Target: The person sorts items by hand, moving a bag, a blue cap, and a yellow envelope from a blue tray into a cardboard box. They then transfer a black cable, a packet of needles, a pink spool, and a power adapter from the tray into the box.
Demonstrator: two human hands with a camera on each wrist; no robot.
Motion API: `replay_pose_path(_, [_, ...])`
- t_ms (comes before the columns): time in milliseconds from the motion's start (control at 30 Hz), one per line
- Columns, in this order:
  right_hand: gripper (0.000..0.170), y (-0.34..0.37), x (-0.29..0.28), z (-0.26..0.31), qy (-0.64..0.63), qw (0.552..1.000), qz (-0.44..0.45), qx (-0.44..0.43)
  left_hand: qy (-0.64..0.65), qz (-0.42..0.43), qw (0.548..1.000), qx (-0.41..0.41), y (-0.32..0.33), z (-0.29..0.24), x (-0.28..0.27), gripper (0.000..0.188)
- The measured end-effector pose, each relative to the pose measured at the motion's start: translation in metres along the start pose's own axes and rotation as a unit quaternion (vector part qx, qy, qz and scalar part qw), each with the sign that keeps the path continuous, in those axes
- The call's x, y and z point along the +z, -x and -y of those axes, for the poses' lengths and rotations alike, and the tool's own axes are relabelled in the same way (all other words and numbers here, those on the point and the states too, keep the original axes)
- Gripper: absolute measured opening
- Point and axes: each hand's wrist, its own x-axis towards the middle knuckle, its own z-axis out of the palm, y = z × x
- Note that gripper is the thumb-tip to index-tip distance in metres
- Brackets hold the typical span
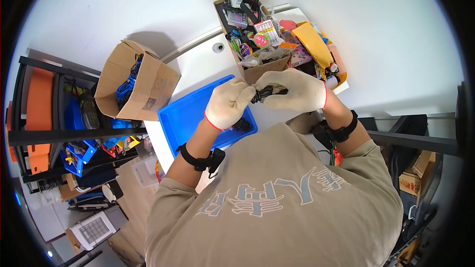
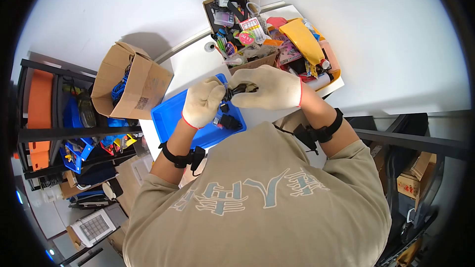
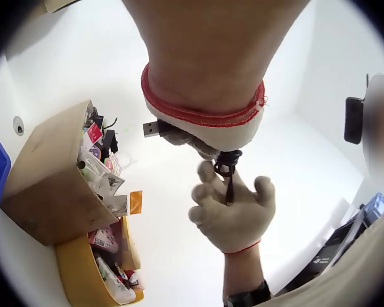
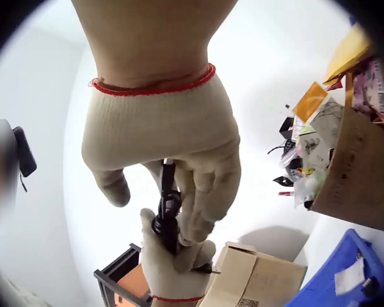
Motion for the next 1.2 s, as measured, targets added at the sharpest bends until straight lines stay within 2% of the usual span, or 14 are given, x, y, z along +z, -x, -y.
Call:
replay_pose_path(100, [0.034, -0.011, 0.012, 0.002, 0.126, 0.992, -0.004, 0.006, -0.065, 0.017, 0.997, 0.048, -0.006, 0.002, -0.003, 0.037])
replay_pose_path(167, [0.033, -0.014, 0.024, -0.004, 0.085, 0.995, -0.054, -0.006, -0.105, 0.009, 0.991, 0.082, -0.007, -0.002, -0.004, 0.038])
replay_pose_path(233, [0.032, -0.015, 0.030, -0.006, 0.047, 0.993, -0.102, -0.020, 0.068, -0.009, 0.960, -0.273, -0.009, -0.017, -0.004, 0.039])
replay_pose_path(367, [0.030, -0.018, 0.039, -0.014, 0.067, 0.976, -0.206, -0.037, 0.244, -0.038, 0.906, -0.345, -0.014, -0.025, -0.004, 0.030])
replay_pose_path(533, [0.033, -0.019, 0.049, -0.017, 0.008, 0.976, -0.217, 0.019, 0.197, 0.020, 0.917, -0.346, -0.006, -0.011, -0.010, 0.021])
replay_pose_path(633, [0.037, -0.019, 0.043, -0.009, -0.063, 0.987, -0.112, 0.097, 0.179, 0.037, 0.922, -0.341, -0.007, -0.016, -0.010, 0.020])
replay_pose_path(800, [0.030, -0.025, 0.059, -0.035, -0.099, 0.963, -0.236, 0.084, 0.267, -0.004, 0.890, -0.370, -0.007, -0.032, -0.011, 0.021])
replay_pose_path(867, [0.029, -0.026, 0.060, -0.035, -0.107, 0.953, -0.274, 0.078, 0.465, -0.080, 0.806, -0.356, -0.002, -0.033, -0.015, 0.029])
replay_pose_path(900, [0.028, -0.027, 0.060, -0.031, -0.114, 0.940, -0.312, 0.072, 0.465, -0.080, 0.806, -0.357, 0.002, -0.030, -0.016, 0.029])
replay_pose_path(967, [0.028, -0.025, 0.056, -0.016, -0.137, 0.937, -0.308, 0.093, 0.498, -0.060, 0.832, -0.238, 0.013, -0.018, -0.012, 0.040])
replay_pose_path(1000, [0.028, -0.025, 0.054, -0.010, -0.158, 0.933, -0.303, 0.114, 0.416, -0.056, 0.888, -0.188, 0.014, -0.018, -0.009, 0.041])
replay_pose_path(1033, [0.028, -0.026, 0.055, -0.011, -0.158, 0.933, -0.304, 0.114, 0.416, -0.056, 0.888, -0.189, 0.015, -0.019, -0.006, 0.041])
replay_pose_path(1100, [0.025, -0.029, 0.060, -0.018, -0.151, 0.931, -0.329, 0.058, 0.506, -0.128, 0.830, -0.195, 0.014, -0.024, 0.000, 0.032])
replay_pose_path(1200, [0.020, -0.039, 0.068, -0.023, -0.138, 0.914, -0.382, -0.018, 0.560, -0.153, 0.795, -0.176, 0.013, -0.007, 0.011, 0.029])
